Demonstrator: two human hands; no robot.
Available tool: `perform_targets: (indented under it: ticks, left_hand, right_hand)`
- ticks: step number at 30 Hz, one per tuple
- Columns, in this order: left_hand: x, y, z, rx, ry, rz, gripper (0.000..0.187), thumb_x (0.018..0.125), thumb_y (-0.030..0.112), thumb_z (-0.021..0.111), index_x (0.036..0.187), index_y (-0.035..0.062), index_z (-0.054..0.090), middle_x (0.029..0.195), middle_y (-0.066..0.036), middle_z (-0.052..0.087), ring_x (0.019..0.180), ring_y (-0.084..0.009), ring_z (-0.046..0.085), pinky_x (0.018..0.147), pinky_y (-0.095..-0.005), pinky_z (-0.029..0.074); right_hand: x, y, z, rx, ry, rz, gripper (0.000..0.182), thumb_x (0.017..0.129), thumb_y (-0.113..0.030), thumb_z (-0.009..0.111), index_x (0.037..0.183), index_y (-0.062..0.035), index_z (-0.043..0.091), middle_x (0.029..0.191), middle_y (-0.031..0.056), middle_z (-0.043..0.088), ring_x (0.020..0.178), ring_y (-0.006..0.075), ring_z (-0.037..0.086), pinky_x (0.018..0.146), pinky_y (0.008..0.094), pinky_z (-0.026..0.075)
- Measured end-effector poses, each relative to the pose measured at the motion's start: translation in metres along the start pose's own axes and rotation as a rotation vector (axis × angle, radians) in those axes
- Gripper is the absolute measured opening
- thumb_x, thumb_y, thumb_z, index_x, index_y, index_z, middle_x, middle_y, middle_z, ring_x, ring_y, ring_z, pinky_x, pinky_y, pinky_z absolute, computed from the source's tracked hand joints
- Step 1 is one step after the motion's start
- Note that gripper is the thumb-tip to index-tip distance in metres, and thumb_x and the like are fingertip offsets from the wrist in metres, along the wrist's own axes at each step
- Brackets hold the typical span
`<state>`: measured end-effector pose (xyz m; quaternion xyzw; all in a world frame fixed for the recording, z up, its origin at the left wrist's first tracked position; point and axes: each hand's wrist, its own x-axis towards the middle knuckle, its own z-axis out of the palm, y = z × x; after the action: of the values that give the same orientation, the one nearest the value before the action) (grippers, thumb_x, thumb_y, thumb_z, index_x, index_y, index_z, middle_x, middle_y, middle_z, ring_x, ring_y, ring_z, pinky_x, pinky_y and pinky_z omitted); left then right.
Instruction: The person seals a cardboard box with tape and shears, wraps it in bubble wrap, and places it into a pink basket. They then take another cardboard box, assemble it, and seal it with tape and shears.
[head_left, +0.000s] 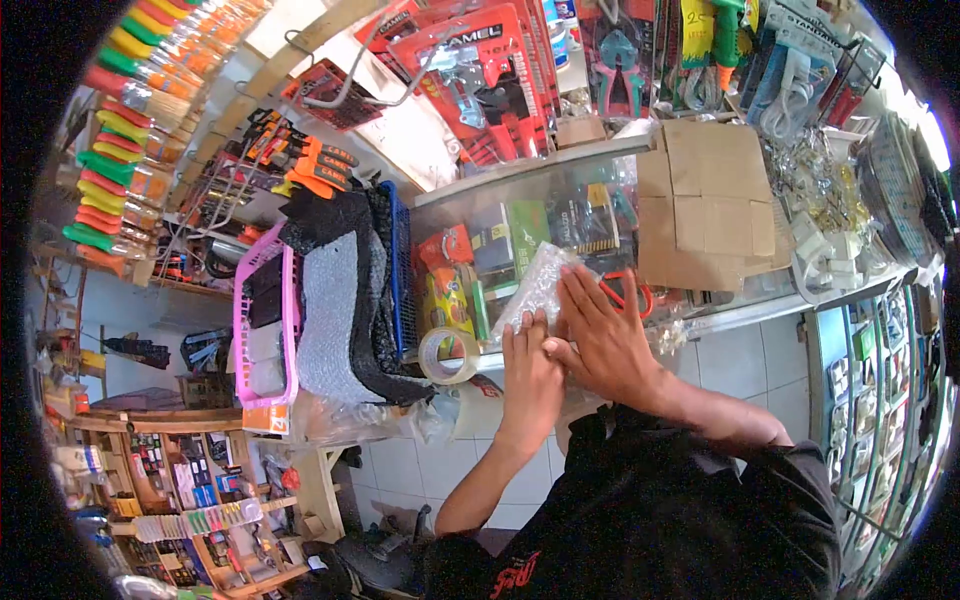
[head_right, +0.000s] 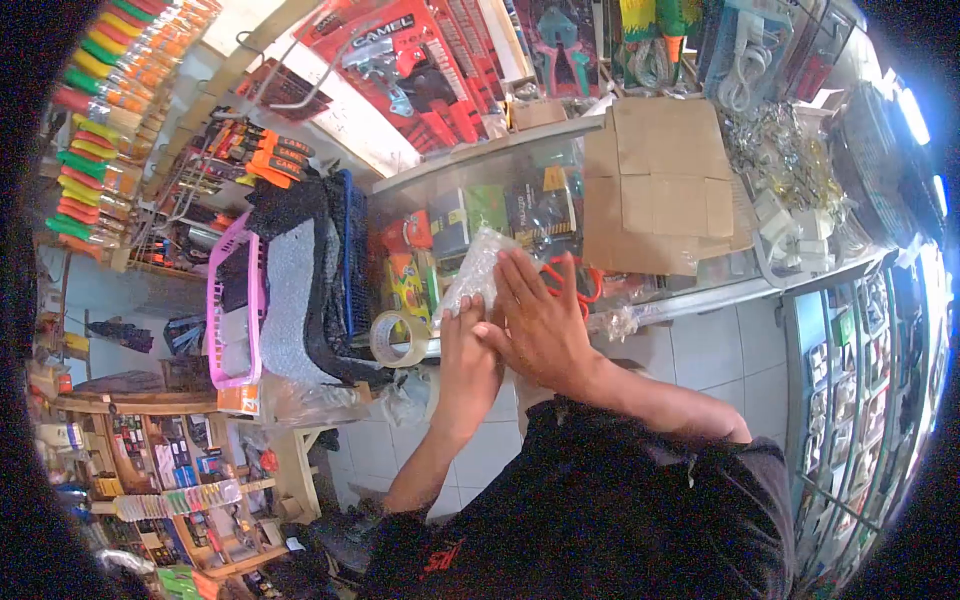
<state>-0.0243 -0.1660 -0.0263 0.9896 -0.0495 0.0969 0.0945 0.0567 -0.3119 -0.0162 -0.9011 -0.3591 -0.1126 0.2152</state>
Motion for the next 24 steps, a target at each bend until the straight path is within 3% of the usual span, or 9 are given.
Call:
perform_targets:
  ticks: [2, 8, 9, 12, 13, 16, 19, 23, 24]
  left_hand:
    - [0.003, 0.007, -0.004, 0.032, 0.047, 0.015, 0.057, 0.091, 0.004, 0.066, 0.146, -0.0036, 0.052, 0.143, -0.029, 0.052, 0.133, -0.0483, 0.050, 0.116, -0.0634, 0.036]
    - [0.014, 0.003, -0.038, -0.159, -0.059, -0.046, 0.057, 0.094, 0.022, 0.070, 0.144, -0.0024, 0.056, 0.146, -0.028, 0.050, 0.138, -0.0442, 0.046, 0.115, -0.0567, 0.034]
    - [0.015, -0.011, -0.029, -0.120, 0.012, 0.005, 0.072, 0.089, 0.029, 0.077, 0.150, 0.0010, 0.050, 0.146, -0.026, 0.050, 0.133, -0.0438, 0.049, 0.111, -0.0556, 0.037]
    - [0.035, -0.003, -0.038, -0.152, 0.320, -0.101, 0.086, 0.085, 0.035, 0.081, 0.156, 0.0044, 0.042, 0.142, -0.025, 0.051, 0.130, -0.0435, 0.050, 0.110, -0.0563, 0.037]
    - [0.039, -0.006, -0.034, -0.130, 0.275, -0.130, 0.099, 0.081, 0.039, 0.084, 0.160, 0.0056, 0.034, 0.143, -0.027, 0.049, 0.133, -0.0434, 0.048, 0.108, -0.0591, 0.038]
    - [0.053, -0.016, -0.025, -0.238, -0.079, -0.231, 0.102, 0.081, 0.040, 0.085, 0.160, 0.0040, 0.032, 0.141, -0.031, 0.051, 0.133, -0.0447, 0.050, 0.107, -0.0568, 0.042]
    - [0.061, -0.022, -0.041, -0.369, -0.125, -0.318, 0.098, 0.087, 0.031, 0.082, 0.163, 0.0022, 0.026, 0.147, -0.027, 0.052, 0.135, -0.0416, 0.052, 0.113, -0.0472, 0.042]
    - [0.040, -0.032, -0.064, -1.397, 0.026, -0.606, 0.086, 0.094, 0.023, 0.075, 0.163, 0.0046, 0.027, 0.149, -0.015, 0.054, 0.134, -0.0254, 0.056, 0.113, -0.0420, 0.045]
    - [0.032, -0.027, -0.068, -1.550, 0.109, -0.586, 0.077, 0.095, 0.023, 0.072, 0.160, 0.0034, 0.034, 0.148, -0.015, 0.056, 0.132, -0.0293, 0.059, 0.113, -0.0460, 0.047]
  right_hand:
    - [-0.006, 0.000, 0.000, -0.018, 0.040, 0.056, 0.083, 0.104, -0.063, 0.042, 0.146, 0.0079, 0.052, 0.161, 0.0207, 0.042, 0.155, 0.0338, 0.031, 0.122, 0.0707, 0.002]
    - [-0.027, 0.030, -0.032, 0.418, -0.013, 0.117, 0.070, 0.101, -0.048, 0.062, 0.148, 0.0026, 0.050, 0.159, 0.0236, 0.043, 0.151, 0.0431, 0.036, 0.122, 0.0642, 0.023]
    - [-0.034, 0.041, -0.035, 0.489, 0.007, 0.061, 0.063, 0.099, -0.036, 0.069, 0.149, -0.0020, 0.050, 0.157, 0.0239, 0.045, 0.145, 0.0457, 0.043, 0.118, 0.0554, 0.036]
    - [-0.053, 0.051, -0.065, 0.691, -0.108, 0.091, 0.056, 0.100, -0.031, 0.070, 0.145, -0.0013, 0.054, 0.153, 0.0253, 0.049, 0.145, 0.0404, 0.045, 0.119, 0.0477, 0.037]
    - [-0.062, 0.056, -0.063, 0.747, -0.132, 0.103, 0.052, 0.100, -0.029, 0.070, 0.142, -0.0017, 0.056, 0.150, 0.0238, 0.051, 0.143, 0.0392, 0.047, 0.118, 0.0466, 0.039]
    - [-0.085, 0.064, -0.055, 0.874, -0.186, 0.112, 0.042, 0.100, -0.026, 0.071, 0.134, -0.0026, 0.061, 0.141, 0.0205, 0.058, 0.135, 0.0376, 0.054, 0.113, 0.0449, 0.043]
    - [-0.095, 0.064, -0.059, 0.955, -0.180, 0.079, 0.035, 0.100, -0.024, 0.071, 0.126, -0.0021, 0.063, 0.133, 0.0192, 0.061, 0.129, 0.0368, 0.058, 0.110, 0.0439, 0.046]
    - [-0.094, 0.057, -0.058, 1.244, -0.150, 0.315, 0.036, 0.101, -0.022, 0.070, 0.130, -0.0043, 0.060, 0.129, 0.0111, 0.061, 0.124, 0.0250, 0.058, 0.107, 0.0394, 0.045]
    - [-0.094, 0.055, -0.043, 1.397, -0.136, 0.414, 0.037, 0.101, -0.022, 0.070, 0.132, -0.0050, 0.059, 0.130, 0.0089, 0.060, 0.123, 0.0220, 0.057, 0.107, 0.0382, 0.044]
